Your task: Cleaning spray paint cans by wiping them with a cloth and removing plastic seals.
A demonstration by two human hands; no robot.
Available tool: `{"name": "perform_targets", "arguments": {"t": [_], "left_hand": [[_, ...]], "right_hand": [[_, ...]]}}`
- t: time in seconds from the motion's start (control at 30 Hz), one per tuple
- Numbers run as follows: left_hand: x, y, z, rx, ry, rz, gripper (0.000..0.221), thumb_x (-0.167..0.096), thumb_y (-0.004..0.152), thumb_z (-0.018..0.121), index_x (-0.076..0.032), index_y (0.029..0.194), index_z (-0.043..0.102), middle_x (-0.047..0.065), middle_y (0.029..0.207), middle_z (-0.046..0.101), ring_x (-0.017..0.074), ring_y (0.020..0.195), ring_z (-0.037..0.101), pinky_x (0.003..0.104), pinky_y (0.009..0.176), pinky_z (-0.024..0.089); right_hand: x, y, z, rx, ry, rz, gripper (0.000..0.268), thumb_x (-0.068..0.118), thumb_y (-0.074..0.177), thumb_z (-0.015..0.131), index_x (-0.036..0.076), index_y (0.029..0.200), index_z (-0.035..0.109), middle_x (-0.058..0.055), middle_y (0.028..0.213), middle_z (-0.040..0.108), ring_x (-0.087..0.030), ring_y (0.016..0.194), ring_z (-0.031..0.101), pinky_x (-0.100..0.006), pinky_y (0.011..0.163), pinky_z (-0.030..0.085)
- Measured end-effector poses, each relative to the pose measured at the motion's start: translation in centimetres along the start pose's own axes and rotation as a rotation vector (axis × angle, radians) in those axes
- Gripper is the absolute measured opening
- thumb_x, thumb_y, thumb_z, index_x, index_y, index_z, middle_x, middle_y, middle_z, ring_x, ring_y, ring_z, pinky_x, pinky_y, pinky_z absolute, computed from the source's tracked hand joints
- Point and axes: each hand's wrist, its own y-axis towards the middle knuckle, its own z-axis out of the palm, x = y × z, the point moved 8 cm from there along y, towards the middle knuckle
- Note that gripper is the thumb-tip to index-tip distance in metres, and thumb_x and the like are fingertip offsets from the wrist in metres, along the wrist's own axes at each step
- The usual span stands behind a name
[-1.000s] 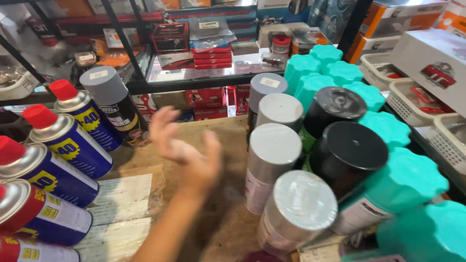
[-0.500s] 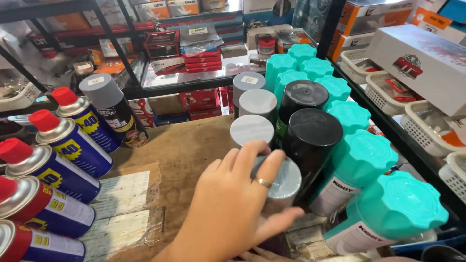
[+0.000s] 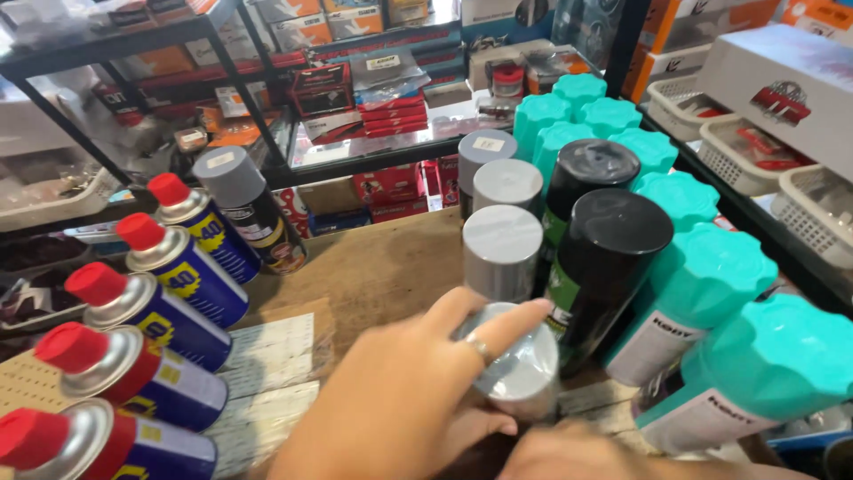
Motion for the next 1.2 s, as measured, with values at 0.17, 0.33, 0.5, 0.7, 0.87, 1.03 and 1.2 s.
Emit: {"name": "perform_targets", "arguments": {"t": [0.17, 0.33, 0.5, 0.7, 0.87, 1.03, 1.2], "left_hand": [[0.4, -1.6, -2.7, -0.081, 0.041, 0.159, 0.086, -0.033, 0.059, 0.091, -0.026, 0.138, 0.058, 0.003, 0.111, 0.066, 0.0304, 0.078, 0.069, 0.042, 0.062, 0.051], [2.2, -3.4, -4.7, -0.107, 0.065, 0.053, 0.077, -0.036, 0.057, 0.091, -0.023, 0.128, 0.066, 0.003, 0.099, 0.068, 0.0328, 0.081, 0.068, 0.043, 0.066, 0.051], [5.8, -4.4, -6.7, -0.228, 0.207, -0.094, 0.078, -0.034, 0.052, 0.09, -0.023, 0.127, 0.068, 0.001, 0.116, 0.071, 0.0277, 0.09, 0.07, 0.04, 0.07, 0.052], [11.4, -3.1, -7.4, -0.344, 0.173, -0.163, 0.075, -0.051, 0.048, 0.093, -0.024, 0.116, 0.075, -0.001, 0.091, 0.073, 0.0249, 0.076, 0.067, 0.038, 0.067, 0.051], [13.2, -2.8, -6.4, -0.171, -0.006, -0.431, 0.077, -0.043, 0.053, 0.095, -0.029, 0.125, 0.069, -0.002, 0.106, 0.07, 0.0202, 0.09, 0.071, 0.035, 0.08, 0.056], [14.3, -3.5, -6.6, -0.189, -0.113, -0.633, 0.061, -0.041, 0.05, 0.097, -0.017, 0.1, 0.075, 0.001, 0.074, 0.076, 0.0163, 0.06, 0.068, 0.029, 0.06, 0.054], [14.3, -3.5, -7.0, -0.157, -0.273, -0.433, 0.046, -0.037, 0.071, 0.086, -0.009, 0.107, 0.076, 0.0, 0.07, 0.07, 0.0088, 0.054, 0.055, 0.024, 0.047, 0.043]], "right_hand": [[0.8, -3.2, -8.0, -0.682, 0.196, 0.109, 0.029, 0.025, 0.09, 0.062, -0.003, 0.093, 0.07, -0.02, 0.085, 0.078, -0.028, 0.069, 0.073, -0.036, 0.066, 0.058], [10.8, 7.4, -8.7, -1.03, 0.016, -0.056, 0.026, 0.031, 0.103, 0.063, 0.01, 0.117, 0.058, -0.014, 0.087, 0.069, -0.015, 0.069, 0.063, -0.024, 0.062, 0.052], [11.9, 16.3, -9.6, -0.393, -1.093, 0.508, 0.075, 0.029, 0.074, 0.075, 0.005, 0.143, 0.057, -0.017, 0.132, 0.061, -0.04, 0.108, 0.055, -0.047, 0.093, 0.045], [5.2, 17.1, -9.2, -0.207, -1.299, 0.629, 0.072, 0.061, 0.075, 0.074, 0.037, 0.141, 0.061, -0.004, 0.139, 0.057, -0.039, 0.102, 0.052, -0.053, 0.087, 0.038], [3.5, 15.9, -10.8, -0.174, -1.129, 0.672, 0.052, 0.06, 0.078, 0.071, 0.04, 0.127, 0.073, -0.002, 0.135, 0.056, -0.034, 0.108, 0.053, -0.05, 0.09, 0.04], [7.4, 17.9, -10.2, -0.319, -0.902, 0.459, 0.035, 0.026, 0.087, 0.057, 0.023, 0.08, 0.091, -0.002, 0.128, 0.071, -0.03, 0.087, 0.066, -0.044, 0.077, 0.048], [1.0, 19.8, -10.6, -0.334, -0.857, 0.696, 0.062, 0.047, 0.087, 0.067, 0.014, 0.139, 0.061, -0.013, 0.109, 0.072, -0.034, 0.088, 0.069, -0.044, 0.073, 0.054]]}}
